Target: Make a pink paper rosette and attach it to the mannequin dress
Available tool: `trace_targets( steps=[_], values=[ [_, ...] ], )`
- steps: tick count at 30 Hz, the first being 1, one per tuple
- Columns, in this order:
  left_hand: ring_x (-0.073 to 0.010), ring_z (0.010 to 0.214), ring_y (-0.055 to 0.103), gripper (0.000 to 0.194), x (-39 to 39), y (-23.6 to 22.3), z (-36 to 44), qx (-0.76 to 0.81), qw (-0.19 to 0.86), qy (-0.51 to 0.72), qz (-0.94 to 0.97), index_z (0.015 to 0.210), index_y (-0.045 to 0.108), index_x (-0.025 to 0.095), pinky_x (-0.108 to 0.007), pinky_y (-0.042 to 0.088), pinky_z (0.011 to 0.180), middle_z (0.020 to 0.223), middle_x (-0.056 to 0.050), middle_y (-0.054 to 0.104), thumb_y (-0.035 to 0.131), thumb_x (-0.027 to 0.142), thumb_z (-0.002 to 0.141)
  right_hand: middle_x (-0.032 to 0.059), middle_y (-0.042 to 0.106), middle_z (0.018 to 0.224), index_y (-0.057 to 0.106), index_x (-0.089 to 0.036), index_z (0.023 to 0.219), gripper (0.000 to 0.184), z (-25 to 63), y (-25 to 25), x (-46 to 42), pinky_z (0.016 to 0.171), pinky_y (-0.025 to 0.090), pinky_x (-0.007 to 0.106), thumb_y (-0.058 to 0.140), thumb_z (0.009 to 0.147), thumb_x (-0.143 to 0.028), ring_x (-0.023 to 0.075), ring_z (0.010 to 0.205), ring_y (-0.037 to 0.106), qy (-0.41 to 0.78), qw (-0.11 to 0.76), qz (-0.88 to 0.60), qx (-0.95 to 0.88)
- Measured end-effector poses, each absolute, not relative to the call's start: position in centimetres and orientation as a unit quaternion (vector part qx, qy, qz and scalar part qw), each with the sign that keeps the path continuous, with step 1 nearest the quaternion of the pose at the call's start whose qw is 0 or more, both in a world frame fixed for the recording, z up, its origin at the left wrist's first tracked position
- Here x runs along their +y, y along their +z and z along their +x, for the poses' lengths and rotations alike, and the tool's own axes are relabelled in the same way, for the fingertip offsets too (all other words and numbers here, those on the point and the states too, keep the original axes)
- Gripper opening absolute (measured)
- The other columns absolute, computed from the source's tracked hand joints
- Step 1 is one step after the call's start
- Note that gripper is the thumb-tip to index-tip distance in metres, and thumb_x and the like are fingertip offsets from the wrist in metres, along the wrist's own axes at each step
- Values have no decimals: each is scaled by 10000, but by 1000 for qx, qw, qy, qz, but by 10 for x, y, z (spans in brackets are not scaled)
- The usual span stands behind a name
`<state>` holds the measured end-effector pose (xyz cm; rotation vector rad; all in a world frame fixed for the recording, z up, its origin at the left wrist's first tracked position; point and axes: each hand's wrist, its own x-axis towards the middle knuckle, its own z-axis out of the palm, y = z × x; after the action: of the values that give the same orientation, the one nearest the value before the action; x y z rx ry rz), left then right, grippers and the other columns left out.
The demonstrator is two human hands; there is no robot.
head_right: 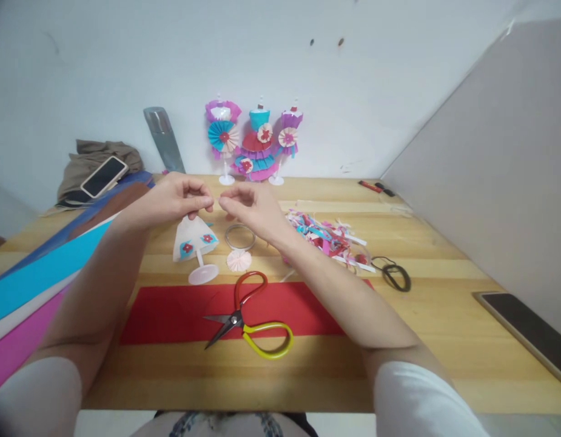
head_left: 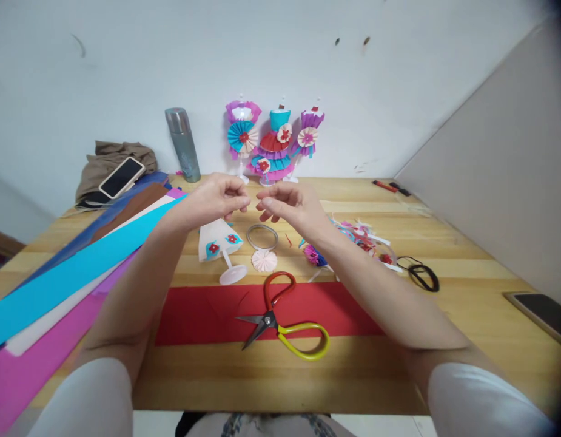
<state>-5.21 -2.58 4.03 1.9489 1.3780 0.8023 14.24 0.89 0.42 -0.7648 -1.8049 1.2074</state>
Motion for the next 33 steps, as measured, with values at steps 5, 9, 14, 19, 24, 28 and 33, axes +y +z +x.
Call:
trace_targets(
  steps=[5,9,14,19,24,28,33],
  values=[
    [-96,523,523,156,-23,36,-57,527,301,302,735,725,663,155,-214,394,510,602,9,601,645,285,808,-4,657,634,623,-187,686,171,133,1,18,534,500,249,696,739,-332,129,552,638,444,428,-312,-723],
    [-101,532,537,179,-23,36,-60,532,299,310,729,741,678,155,-213,398,513,623,-8,623,636,318,803,-9,629,615,584,-195,672,200,134,-3,24,528,497,258,673,757,-352,117,516,599,443,441,-315,-714],
    [-95,512,524,189,-23,35,-58,536,297,322,722,720,671,158,-203,384,498,571,8,585,627,323,802,32,710,764,648,-196,859,260,137,-7,25,583,523,286,699,767,-434,157,641,650,450,447,-305,-710],
    [-87,490,505,218,-19,28,-53,517,303,325,732,701,664,163,-199,365,463,571,20,585,643,357,797,17,642,703,617,-199,757,146,135,-14,28,611,476,301,627,778,-343,155,637,590,364,439,-312,-760],
    [-80,468,486,235,-16,25,-50,517,312,328,727,685,660,163,-194,351,441,530,28,566,655,368,800,-6,582,635,549,-208,723,142,138,-19,31,598,419,289,546,835,-296,148,613,553,329,431,-302,-784],
    [-78,454,473,255,-15,24,-48,522,328,328,716,671,673,164,-192,335,423,506,24,561,663,378,809,-5,594,655,522,-213,755,137,142,-21,29,617,418,290,521,871,-286,148,626,552,321,423,-314,-787],
    [-84,445,451,293,-15,22,-44,540,339,320,701,735,740,161,-202,331,424,482,16,563,691,435,823,8,609,697,503,-222,801,116,146,-21,25,667,422,307,486,902,-277,168,678,565,292,411,-323,-801]
  ],
)
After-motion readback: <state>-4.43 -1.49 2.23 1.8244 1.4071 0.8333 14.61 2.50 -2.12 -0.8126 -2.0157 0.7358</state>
